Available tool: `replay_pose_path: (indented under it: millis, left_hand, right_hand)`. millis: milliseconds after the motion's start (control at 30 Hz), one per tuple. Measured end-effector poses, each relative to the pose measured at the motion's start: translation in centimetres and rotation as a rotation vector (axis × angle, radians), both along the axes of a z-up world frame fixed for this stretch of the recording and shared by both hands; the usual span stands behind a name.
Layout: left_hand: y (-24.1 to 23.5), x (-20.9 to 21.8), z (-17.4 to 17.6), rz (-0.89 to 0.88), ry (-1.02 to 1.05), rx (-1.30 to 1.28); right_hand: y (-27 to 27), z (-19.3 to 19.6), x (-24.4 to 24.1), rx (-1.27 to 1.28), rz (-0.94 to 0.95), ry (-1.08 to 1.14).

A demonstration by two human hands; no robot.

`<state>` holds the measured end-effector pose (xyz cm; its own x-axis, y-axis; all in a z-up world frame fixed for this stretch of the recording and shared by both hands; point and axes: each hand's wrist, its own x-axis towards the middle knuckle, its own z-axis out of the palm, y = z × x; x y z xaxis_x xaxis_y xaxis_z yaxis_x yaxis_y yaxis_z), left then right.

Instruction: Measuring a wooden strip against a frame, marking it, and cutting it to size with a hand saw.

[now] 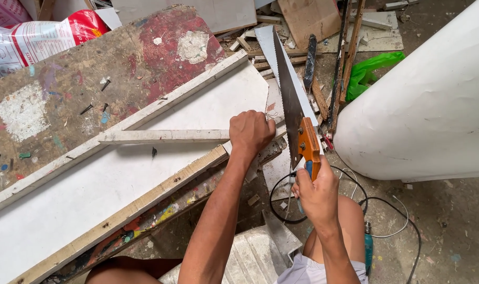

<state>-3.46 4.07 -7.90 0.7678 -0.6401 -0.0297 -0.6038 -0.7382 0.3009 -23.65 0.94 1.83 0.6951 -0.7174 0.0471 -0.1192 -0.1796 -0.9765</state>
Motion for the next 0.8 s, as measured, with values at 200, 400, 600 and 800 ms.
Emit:
replay_pose_path:
  millis: [200,400,600,800]
  left_hand:
    - [0.2,0.0,0.5,-0.003,0.015,-0.025]
    - [0.2,-0.1,0.9,-0.004,0.016,0.002]
    - [0.2,-0.1,0.7,0.004,0.016,0.001]
    - [0.2,-0.2,1.1,0.054,0.009,-0.031]
  right_hand:
    - [0.2,0.8,0.6,-0.013,-0.002,0.018]
    - [0.2,0.5,0.7,-0.040,-0.010,0.053]
    - [0.0,0.4,0.7,-0.040,-0.015,0.079]
    - [0.0,0.0,0.8,-0.041,0.003,0.098]
